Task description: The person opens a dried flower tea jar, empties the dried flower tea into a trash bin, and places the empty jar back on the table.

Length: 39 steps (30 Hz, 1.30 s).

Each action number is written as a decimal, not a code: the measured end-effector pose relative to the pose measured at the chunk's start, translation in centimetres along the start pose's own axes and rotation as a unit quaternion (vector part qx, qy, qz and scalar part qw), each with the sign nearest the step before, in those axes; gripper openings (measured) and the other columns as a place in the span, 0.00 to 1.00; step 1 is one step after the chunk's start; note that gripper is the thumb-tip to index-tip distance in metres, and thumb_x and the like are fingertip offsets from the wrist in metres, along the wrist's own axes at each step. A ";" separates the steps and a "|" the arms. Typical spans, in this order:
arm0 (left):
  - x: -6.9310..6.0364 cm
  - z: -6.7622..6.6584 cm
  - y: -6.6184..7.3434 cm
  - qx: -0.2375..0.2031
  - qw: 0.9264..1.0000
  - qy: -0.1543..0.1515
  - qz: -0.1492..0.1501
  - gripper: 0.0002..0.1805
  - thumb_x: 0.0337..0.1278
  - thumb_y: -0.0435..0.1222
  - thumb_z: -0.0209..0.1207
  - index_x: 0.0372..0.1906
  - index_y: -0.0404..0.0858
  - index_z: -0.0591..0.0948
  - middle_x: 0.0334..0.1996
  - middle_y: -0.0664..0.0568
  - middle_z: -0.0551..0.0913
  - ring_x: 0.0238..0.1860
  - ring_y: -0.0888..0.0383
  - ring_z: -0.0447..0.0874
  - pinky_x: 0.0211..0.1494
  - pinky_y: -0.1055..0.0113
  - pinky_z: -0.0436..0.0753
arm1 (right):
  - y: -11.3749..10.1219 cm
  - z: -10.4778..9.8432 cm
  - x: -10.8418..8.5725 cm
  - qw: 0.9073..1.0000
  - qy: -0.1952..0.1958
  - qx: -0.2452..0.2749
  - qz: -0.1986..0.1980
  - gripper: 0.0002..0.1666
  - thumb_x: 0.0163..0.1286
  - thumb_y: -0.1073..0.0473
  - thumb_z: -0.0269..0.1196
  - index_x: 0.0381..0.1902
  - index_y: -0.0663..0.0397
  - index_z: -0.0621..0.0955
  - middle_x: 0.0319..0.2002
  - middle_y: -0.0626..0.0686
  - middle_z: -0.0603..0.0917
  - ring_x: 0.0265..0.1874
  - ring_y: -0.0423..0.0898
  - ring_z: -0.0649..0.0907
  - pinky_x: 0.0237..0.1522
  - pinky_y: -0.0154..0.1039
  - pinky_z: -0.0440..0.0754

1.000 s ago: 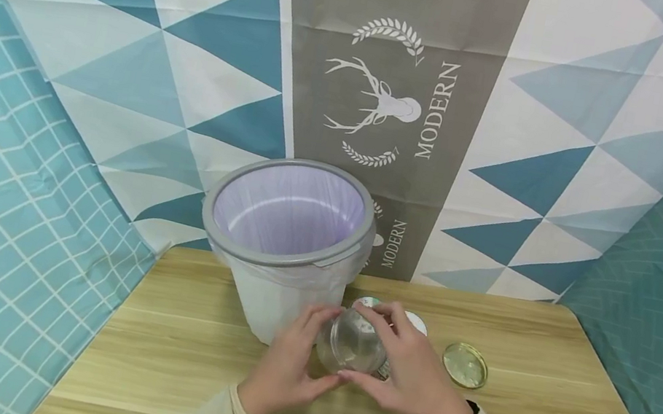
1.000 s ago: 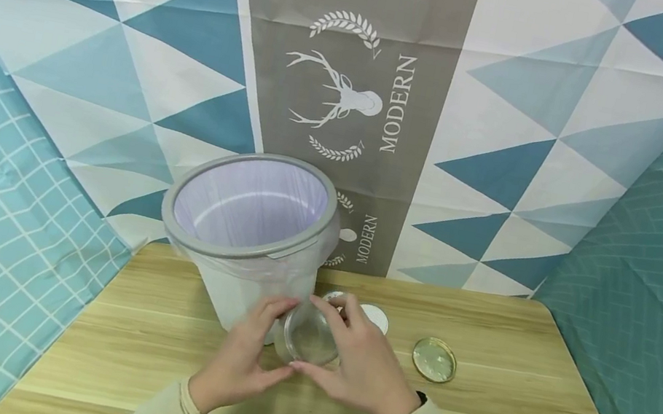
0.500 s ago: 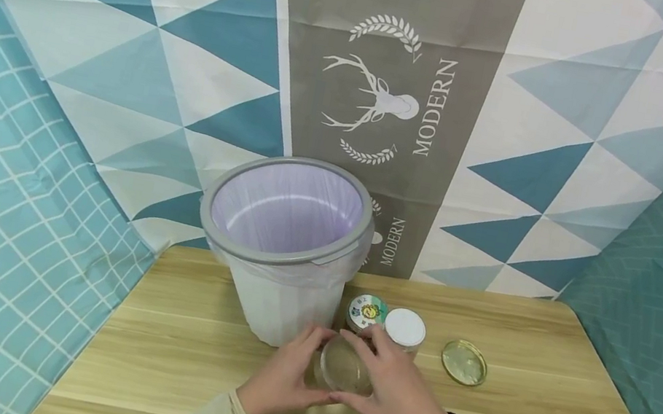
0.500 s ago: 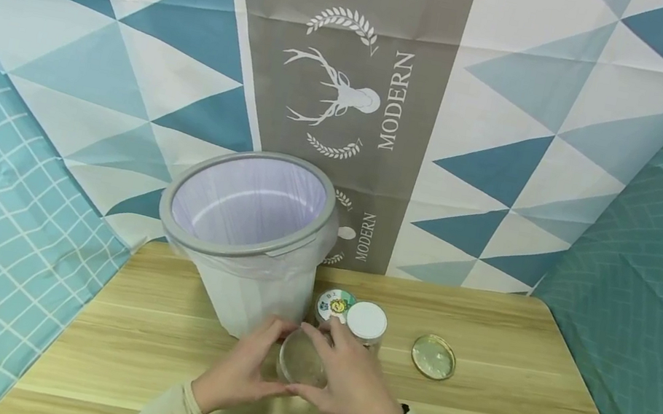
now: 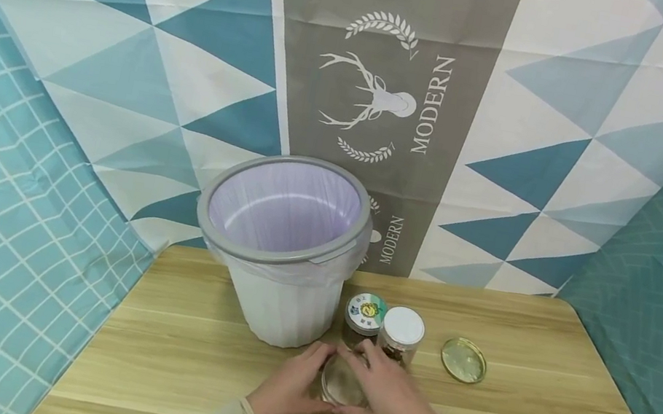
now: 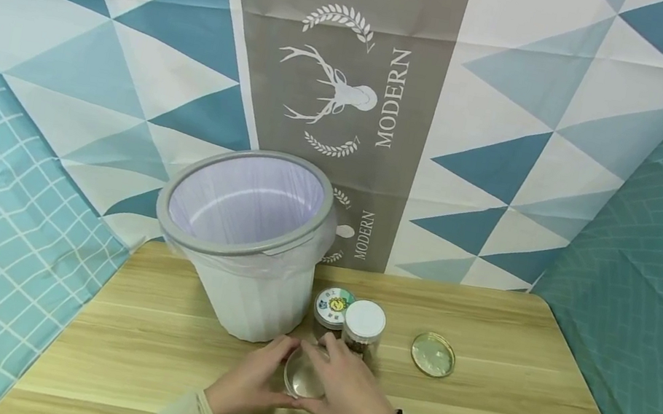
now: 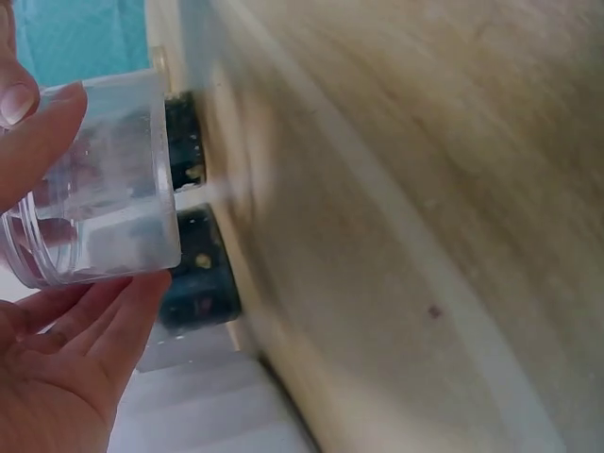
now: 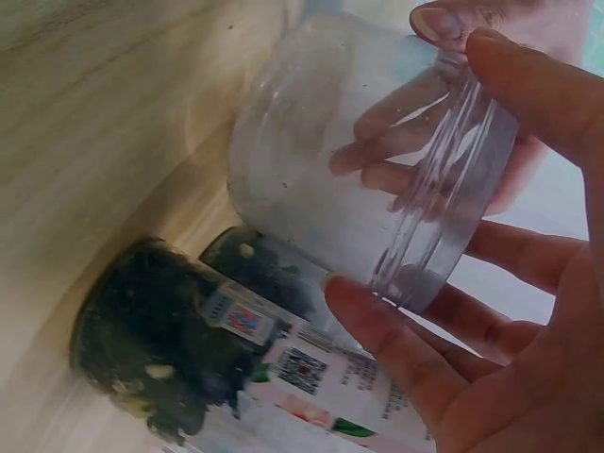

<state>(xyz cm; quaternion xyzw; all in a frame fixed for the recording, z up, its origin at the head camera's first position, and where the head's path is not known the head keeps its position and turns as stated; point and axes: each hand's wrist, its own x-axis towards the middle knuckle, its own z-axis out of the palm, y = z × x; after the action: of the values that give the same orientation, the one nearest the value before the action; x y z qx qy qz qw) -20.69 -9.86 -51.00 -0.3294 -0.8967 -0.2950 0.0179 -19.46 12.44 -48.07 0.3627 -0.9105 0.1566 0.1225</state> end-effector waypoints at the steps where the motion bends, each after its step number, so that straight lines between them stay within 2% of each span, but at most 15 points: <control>1: 0.0 0.1 0.0 0.001 1.000 -0.002 -0.003 0.46 0.47 0.47 0.80 0.69 0.37 0.70 0.59 0.46 0.79 0.57 0.51 0.84 0.62 0.60 0.84 | 0.0 0.1 0.0 1.000 -0.007 0.003 0.003 0.51 0.56 0.36 0.77 0.72 0.52 0.75 0.51 0.49 0.76 0.35 0.37 0.74 0.36 0.33 0.79; 6: 0.0 0.6 -0.2 0.000 1.000 -0.008 -0.006 0.47 0.45 0.45 0.80 0.69 0.35 0.71 0.60 0.47 0.79 0.59 0.52 0.83 0.65 0.58 0.83 | 0.2 0.8 -0.1 0.999 -0.030 0.011 0.016 0.51 0.57 0.35 0.76 0.72 0.52 0.75 0.49 0.47 0.74 0.35 0.36 0.71 0.38 0.33 0.78; 13: -0.1 1.1 -0.5 -0.018 1.000 -0.020 -0.014 0.44 0.45 0.44 0.80 0.67 0.38 0.71 0.59 0.51 0.78 0.60 0.53 0.82 0.66 0.58 0.82 | 0.4 1.7 -0.2 0.999 -0.036 0.005 0.010 0.50 0.56 0.33 0.76 0.70 0.52 0.78 0.46 0.45 0.72 0.33 0.34 0.68 0.36 0.30 0.76; 21: -0.2 1.3 -0.9 -0.037 0.999 -0.028 -0.022 0.44 0.49 0.50 0.78 0.68 0.40 0.71 0.61 0.52 0.78 0.62 0.53 0.81 0.67 0.58 0.81 | 0.3 1.9 -0.3 0.999 -0.032 -0.014 0.003 0.50 0.57 0.31 0.74 0.70 0.53 0.77 0.50 0.48 0.74 0.41 0.38 0.76 0.43 0.37 0.84; 28: -0.3 1.5 -1.1 -0.046 0.998 -0.037 -0.037 0.45 0.50 0.51 0.77 0.70 0.38 0.70 0.63 0.51 0.77 0.65 0.52 0.79 0.69 0.57 0.80 | 0.2 2.3 -0.5 0.999 -0.031 -0.012 0.016 0.52 0.57 0.32 0.74 0.73 0.51 0.75 0.53 0.49 0.76 0.46 0.41 0.79 0.46 0.38 0.85; 32: -0.3 1.6 -1.1 -0.040 0.998 -0.036 -0.037 0.45 0.50 0.48 0.78 0.70 0.38 0.69 0.64 0.50 0.77 0.65 0.51 0.78 0.69 0.56 0.79 | 0.3 2.4 -0.8 0.999 -0.024 -0.008 0.021 0.53 0.58 0.31 0.74 0.74 0.50 0.74 0.55 0.49 0.76 0.46 0.40 0.79 0.46 0.38 0.85; 35: -0.5 1.4 -1.0 -0.045 0.998 -0.039 -0.036 0.49 0.49 0.50 0.78 0.72 0.38 0.67 0.66 0.50 0.76 0.67 0.51 0.77 0.71 0.55 0.78 | 0.3 2.2 -1.0 1.000 -0.013 -0.011 0.020 0.51 0.59 0.31 0.73 0.74 0.49 0.74 0.55 0.49 0.77 0.44 0.40 0.80 0.43 0.38 0.85; 39: -0.8 0.8 -0.9 -0.080 0.996 -0.039 -0.024 0.55 0.50 0.57 0.75 0.77 0.39 0.61 0.71 0.48 0.73 0.71 0.49 0.74 0.73 0.55 0.76 | 0.0 1.5 -1.3 0.999 0.006 -0.031 0.012 0.45 0.64 0.31 0.69 0.72 0.47 0.75 0.53 0.47 0.78 0.40 0.39 0.81 0.35 0.35 0.83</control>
<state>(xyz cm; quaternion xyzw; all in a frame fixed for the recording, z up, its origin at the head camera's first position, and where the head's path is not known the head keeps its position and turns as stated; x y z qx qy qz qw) -20.48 -10.41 -52.26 -0.3194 -0.8779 -0.3532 -0.0503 -18.74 12.73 -49.85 0.3469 -0.9183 0.1323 0.1373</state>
